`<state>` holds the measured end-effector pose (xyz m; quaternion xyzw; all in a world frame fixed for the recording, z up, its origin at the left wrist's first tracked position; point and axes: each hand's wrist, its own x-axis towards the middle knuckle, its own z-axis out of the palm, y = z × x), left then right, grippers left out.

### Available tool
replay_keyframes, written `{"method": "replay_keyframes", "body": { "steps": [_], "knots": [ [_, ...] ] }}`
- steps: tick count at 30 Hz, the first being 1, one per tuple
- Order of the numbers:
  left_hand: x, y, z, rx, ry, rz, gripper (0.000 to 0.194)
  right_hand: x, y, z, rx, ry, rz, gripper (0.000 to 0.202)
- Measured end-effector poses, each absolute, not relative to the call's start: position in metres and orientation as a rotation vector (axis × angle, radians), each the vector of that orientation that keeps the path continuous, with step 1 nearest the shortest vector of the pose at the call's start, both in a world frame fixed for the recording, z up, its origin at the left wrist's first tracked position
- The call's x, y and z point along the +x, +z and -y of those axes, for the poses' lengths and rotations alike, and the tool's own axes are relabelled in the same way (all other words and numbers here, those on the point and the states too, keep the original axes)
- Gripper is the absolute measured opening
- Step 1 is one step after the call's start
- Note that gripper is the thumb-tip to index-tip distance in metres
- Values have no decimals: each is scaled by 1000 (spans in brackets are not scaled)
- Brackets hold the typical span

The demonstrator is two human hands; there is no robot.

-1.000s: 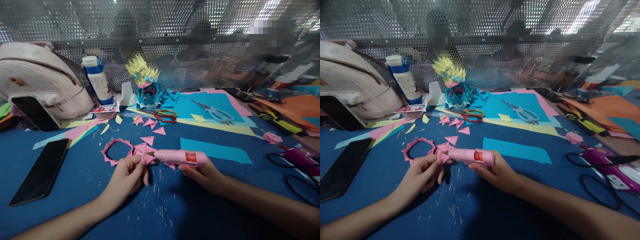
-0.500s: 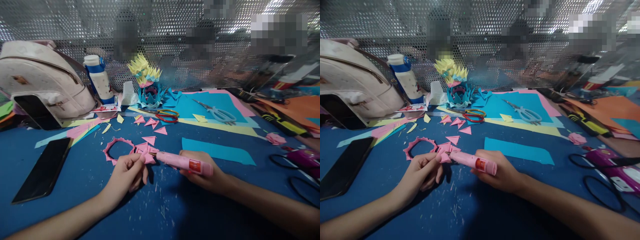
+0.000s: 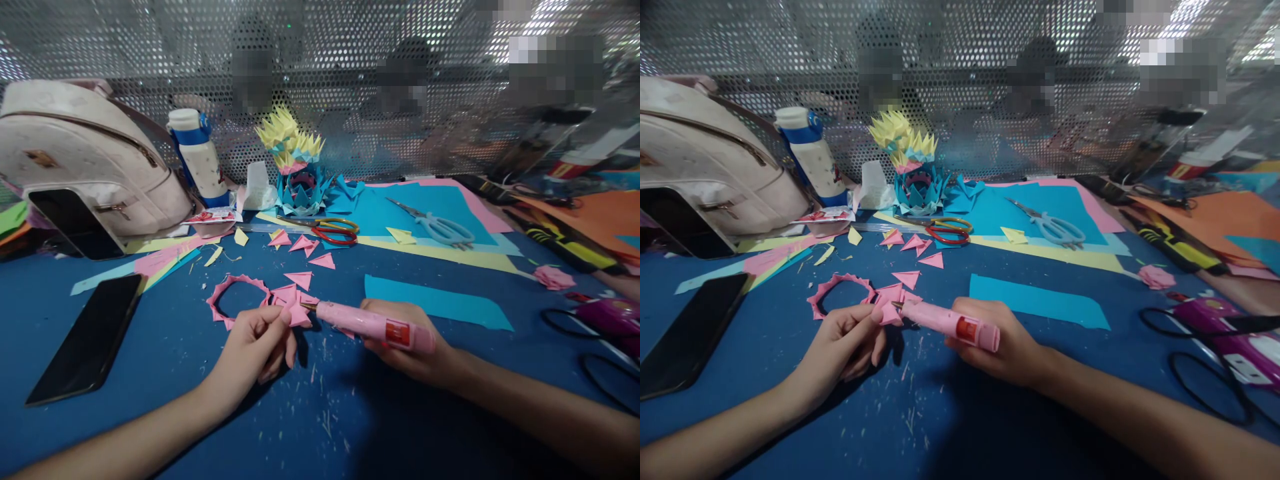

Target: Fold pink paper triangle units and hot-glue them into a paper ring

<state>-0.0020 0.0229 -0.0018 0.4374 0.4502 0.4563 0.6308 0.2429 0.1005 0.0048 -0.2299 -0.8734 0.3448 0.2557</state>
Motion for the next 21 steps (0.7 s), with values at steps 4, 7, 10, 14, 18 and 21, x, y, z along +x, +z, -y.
{"method": "replay_keyframes", "body": {
  "steps": [4, 7, 10, 14, 18, 21],
  "knots": [
    [-1, 0, -22, 1034, 1043, -1057, 56, 243, 5, -101, -575, 927, 2362, 37],
    [-2, 0, -22, 1038, 1043, -1056, 57, 242, 5, -101, -540, 911, 2350, 37],
    [-2, 0, -21, 1017, 1050, -1052, 57, 242, 4, -102, -543, 913, 2347, 36],
    [-1, -1, -21, 994, 1057, -1047, 57, 242, 3, -102, -557, 927, 2358, 36],
    [-1, -1, -22, 992, 1060, -1052, 56, 242, 3, -102, -556, 958, 2362, 35],
    [-1, -1, -22, 995, 1058, -1065, 56, 242, 3, -102, -549, 974, 2362, 34]
  ]
}}
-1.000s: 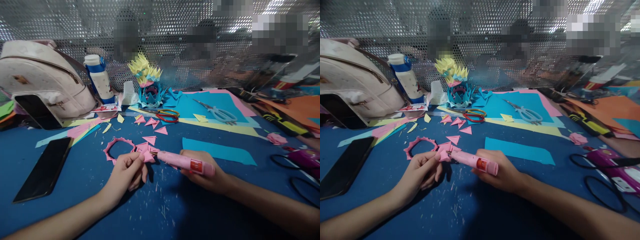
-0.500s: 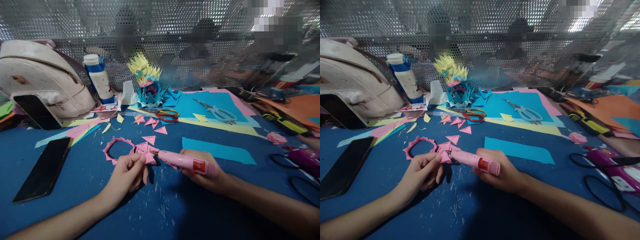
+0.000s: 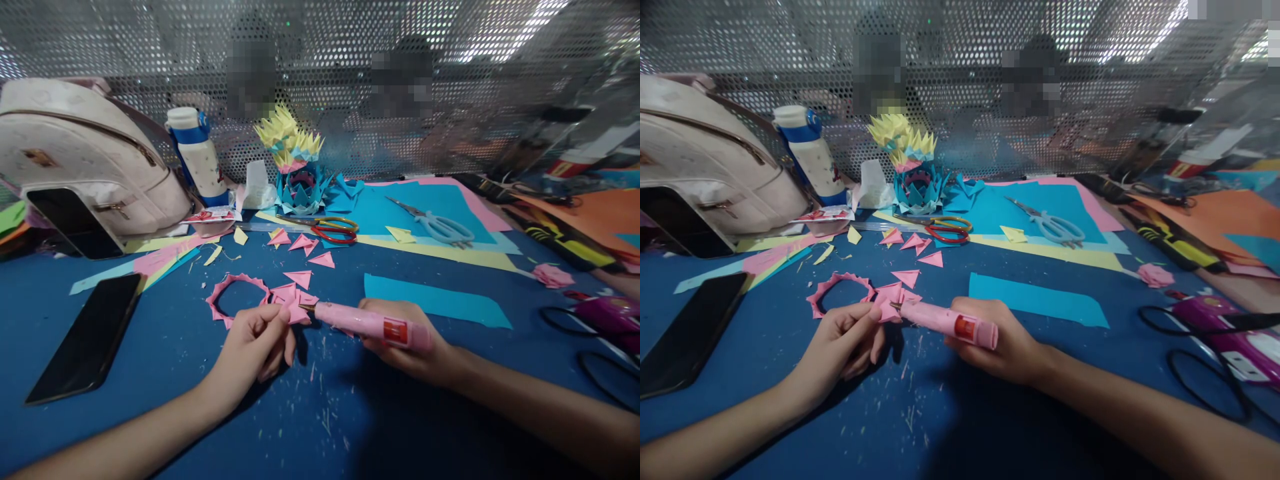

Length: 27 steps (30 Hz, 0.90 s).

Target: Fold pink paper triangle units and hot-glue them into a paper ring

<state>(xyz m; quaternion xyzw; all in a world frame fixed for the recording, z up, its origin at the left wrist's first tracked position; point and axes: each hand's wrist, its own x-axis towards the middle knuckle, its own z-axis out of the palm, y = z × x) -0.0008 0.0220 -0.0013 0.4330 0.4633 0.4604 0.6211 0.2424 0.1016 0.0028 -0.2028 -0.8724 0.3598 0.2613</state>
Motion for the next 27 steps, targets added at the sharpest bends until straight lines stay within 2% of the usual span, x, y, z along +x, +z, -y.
{"method": "replay_keyframes", "body": {
  "steps": [17, 27],
  "knots": [
    [-1, 0, -22, 1037, 1058, -1084, 55, 241, 5, -102, -546, 920, 2367, 40],
    [-2, -3, -21, 1028, 1064, -1102, 56, 241, 2, -102, -591, 977, 2295, 36]
  ]
}}
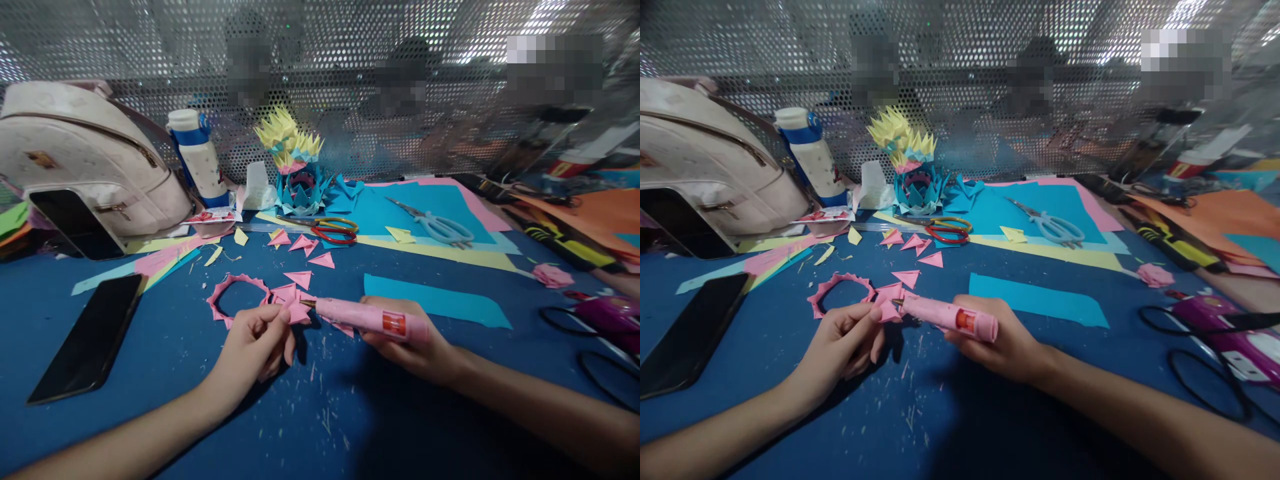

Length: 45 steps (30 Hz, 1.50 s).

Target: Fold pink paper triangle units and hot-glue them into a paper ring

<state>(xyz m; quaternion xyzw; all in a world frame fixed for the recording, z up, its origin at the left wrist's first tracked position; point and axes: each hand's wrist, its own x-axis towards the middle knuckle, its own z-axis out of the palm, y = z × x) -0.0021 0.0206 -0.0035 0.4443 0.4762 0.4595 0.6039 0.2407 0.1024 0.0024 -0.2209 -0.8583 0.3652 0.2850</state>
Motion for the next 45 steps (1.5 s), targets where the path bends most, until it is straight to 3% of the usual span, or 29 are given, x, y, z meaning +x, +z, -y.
{"method": "replay_keyframes", "body": {
  "steps": [45],
  "knots": [
    [0, 0, -22, 1067, 1065, -1076, 56, 243, -2, -105, -418, 1043, 2254, 23]
  ]
}}
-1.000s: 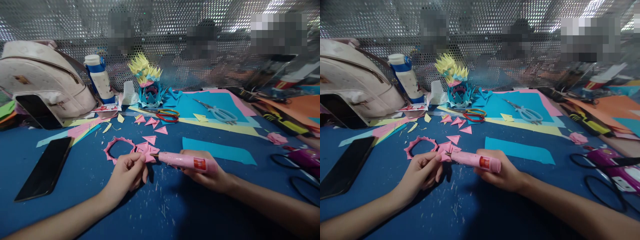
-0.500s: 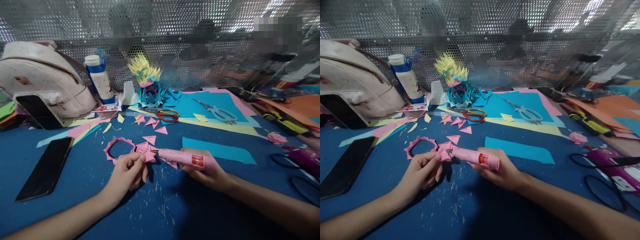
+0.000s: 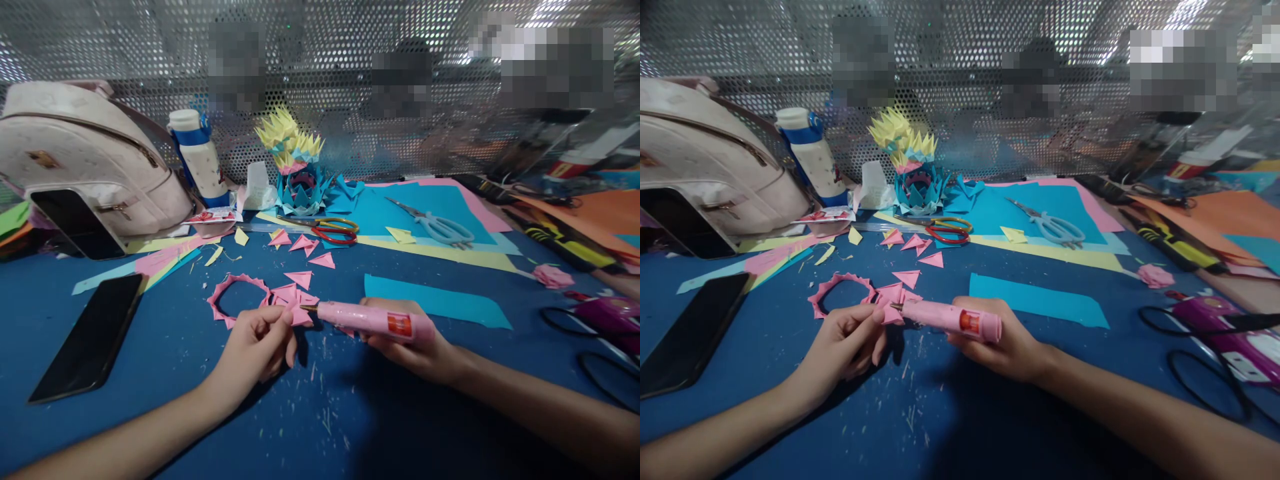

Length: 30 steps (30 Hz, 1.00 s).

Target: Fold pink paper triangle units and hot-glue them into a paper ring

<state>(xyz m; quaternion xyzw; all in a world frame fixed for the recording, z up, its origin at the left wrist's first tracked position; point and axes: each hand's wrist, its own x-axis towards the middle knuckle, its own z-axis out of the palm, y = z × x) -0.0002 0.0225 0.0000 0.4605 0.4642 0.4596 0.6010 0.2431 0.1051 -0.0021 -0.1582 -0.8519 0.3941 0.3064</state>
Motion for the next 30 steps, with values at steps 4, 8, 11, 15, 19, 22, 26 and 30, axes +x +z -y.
{"method": "replay_keyframes", "body": {
  "steps": [4, 8, 11, 15, 19, 22, 26, 30],
  "knots": [
    [0, 0, -23, 1090, 1059, -1082, 57, 243, -1, -104, -477, 1048, 2275, 29],
    [0, -1, -22, 1083, 1060, -1096, 57, 241, 0, -104, -507, 1025, 2241, 31],
    [-1, -1, -21, 1089, 1050, -1099, 57, 241, -1, -104, -501, 1005, 2227, 28],
    [0, 0, -21, 1104, 1045, -1100, 57, 242, -1, -104, -479, 1031, 2219, 29],
    [0, 1, -22, 1099, 1043, -1090, 57, 241, 2, -103, -499, 1054, 2262, 33],
    [0, 1, -22, 1098, 1035, -1104, 57, 240, 3, -103, -538, 1023, 2231, 33],
    [0, 1, -22, 1085, 1042, -1096, 57, 240, 3, -104, -505, 1046, 2214, 35],
    [0, 1, -22, 1077, 1049, -1084, 56, 240, 2, -103, -522, 1056, 2266, 35]
  ]
}}
